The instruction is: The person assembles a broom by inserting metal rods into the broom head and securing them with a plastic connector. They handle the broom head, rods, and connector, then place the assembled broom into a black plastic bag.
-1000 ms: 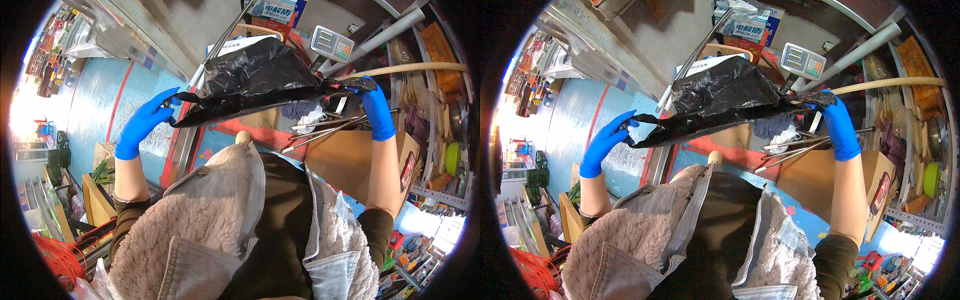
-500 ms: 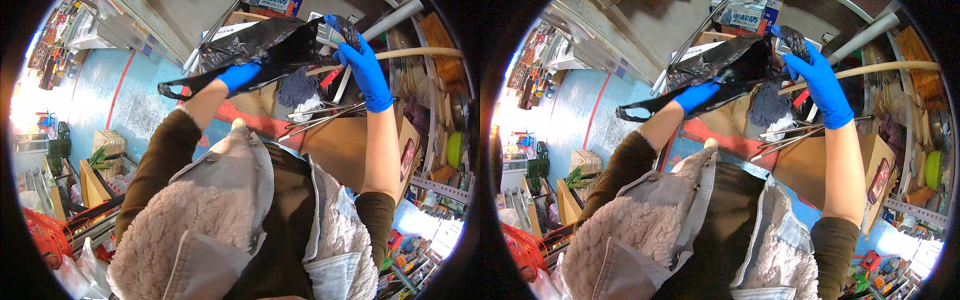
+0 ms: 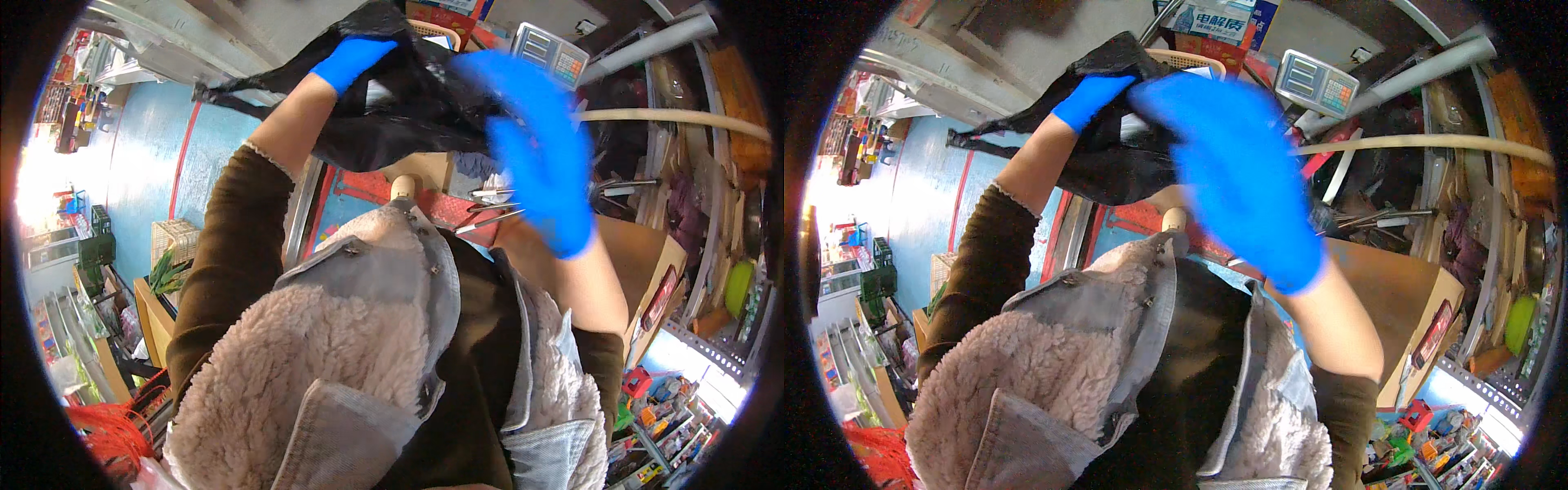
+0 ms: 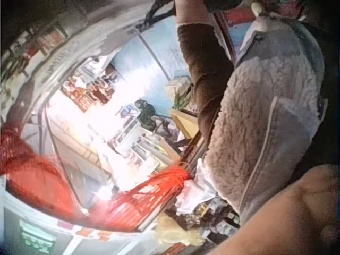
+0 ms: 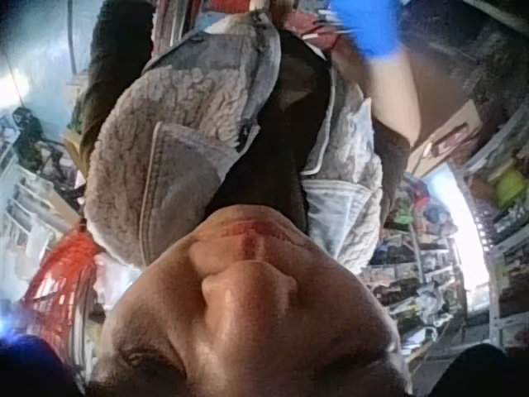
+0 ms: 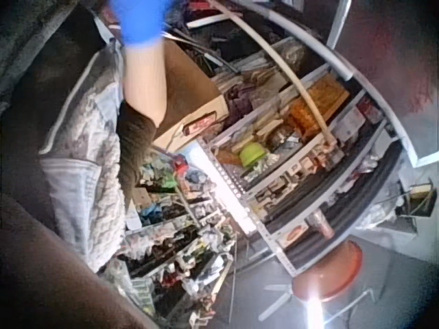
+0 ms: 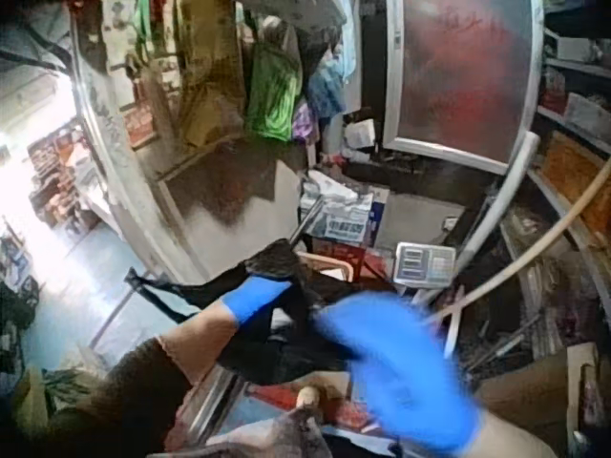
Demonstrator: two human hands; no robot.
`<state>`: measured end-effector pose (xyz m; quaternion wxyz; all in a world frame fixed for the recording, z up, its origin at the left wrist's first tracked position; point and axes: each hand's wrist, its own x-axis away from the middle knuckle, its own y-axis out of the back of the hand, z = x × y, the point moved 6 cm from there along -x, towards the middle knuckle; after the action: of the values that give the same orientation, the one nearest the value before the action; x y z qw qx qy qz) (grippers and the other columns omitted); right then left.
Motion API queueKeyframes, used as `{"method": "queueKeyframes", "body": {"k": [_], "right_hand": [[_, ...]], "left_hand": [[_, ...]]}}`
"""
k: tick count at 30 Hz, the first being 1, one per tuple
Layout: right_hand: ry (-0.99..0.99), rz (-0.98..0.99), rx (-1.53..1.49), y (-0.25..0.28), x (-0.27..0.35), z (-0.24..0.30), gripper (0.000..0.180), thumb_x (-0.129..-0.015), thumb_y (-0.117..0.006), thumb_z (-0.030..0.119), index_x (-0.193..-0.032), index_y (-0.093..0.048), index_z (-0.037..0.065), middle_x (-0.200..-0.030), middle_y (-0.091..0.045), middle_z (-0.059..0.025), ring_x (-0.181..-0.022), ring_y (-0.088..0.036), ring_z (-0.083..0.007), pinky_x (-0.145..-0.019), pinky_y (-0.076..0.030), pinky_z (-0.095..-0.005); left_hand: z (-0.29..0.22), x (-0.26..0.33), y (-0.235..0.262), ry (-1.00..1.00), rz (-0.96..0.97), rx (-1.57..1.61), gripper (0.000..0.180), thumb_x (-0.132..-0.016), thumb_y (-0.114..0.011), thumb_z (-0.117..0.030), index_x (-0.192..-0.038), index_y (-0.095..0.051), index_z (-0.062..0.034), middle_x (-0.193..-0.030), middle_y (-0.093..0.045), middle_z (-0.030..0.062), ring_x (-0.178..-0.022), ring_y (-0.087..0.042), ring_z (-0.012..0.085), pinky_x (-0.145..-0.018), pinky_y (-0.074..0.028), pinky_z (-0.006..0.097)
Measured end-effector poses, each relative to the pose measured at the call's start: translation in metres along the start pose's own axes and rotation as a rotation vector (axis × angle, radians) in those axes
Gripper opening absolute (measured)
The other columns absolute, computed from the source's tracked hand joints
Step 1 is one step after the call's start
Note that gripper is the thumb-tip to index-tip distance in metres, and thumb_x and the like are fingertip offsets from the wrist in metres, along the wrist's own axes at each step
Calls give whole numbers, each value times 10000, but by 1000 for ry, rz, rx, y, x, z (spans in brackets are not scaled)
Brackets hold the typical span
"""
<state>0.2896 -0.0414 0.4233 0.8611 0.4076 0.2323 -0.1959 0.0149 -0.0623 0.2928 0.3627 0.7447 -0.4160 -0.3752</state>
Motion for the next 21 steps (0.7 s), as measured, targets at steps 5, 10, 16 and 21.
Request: {"method": "queueKeyframes", "body": {"k": [5, 10, 16, 21], "right_hand": [[-564, 303, -543, -150, -24, -158, 487, -889, -534, 216, -1309, -402, 7, -1267, -494, -107, -1153, -463, -207, -985, -346, -309], [-711, -105, -281, -66, 43, -331, 378, -875, -544, 236, -1206, -523, 54, -1173, -562, -123, -1077, -523, -251, -930, -399, -343], [-575, 154, 450, -93, 42, -325, 319, -844, -534, 166, -1144, -572, 63, -1145, -583, -146, -1016, -558, -293, -881, -429, -364], [-190, 726, 124, -199, 58, -235, 291, -871, -500, 194, -1116, -571, 55, -1047, -604, -162, -949, -570, -258, -840, -434, -366]], "left_hand": [[30, -9, -19, 435, 222, 872, 384, -841, -573, -196, -1170, -547, 0, -1154, -581, 101, -1032, -539, 191, -917, -423, 318], [99, -30, 1, 516, 262, 1253, 386, -839, -570, -199, -1175, -545, -10, -1147, -584, 97, -1023, -541, 184, -915, -423, 317], [146, -73, -34, 135, 261, 288, 351, -807, -583, -225, -1131, -585, -88, -1084, -605, 144, -959, -582, 258, -837, -466, 359], [96, -76, -57, -345, 177, -428, 211, -717, -588, -237, -891, -643, -131, -857, -634, 127, -819, -610, 292, -660, -498, 364]]}}
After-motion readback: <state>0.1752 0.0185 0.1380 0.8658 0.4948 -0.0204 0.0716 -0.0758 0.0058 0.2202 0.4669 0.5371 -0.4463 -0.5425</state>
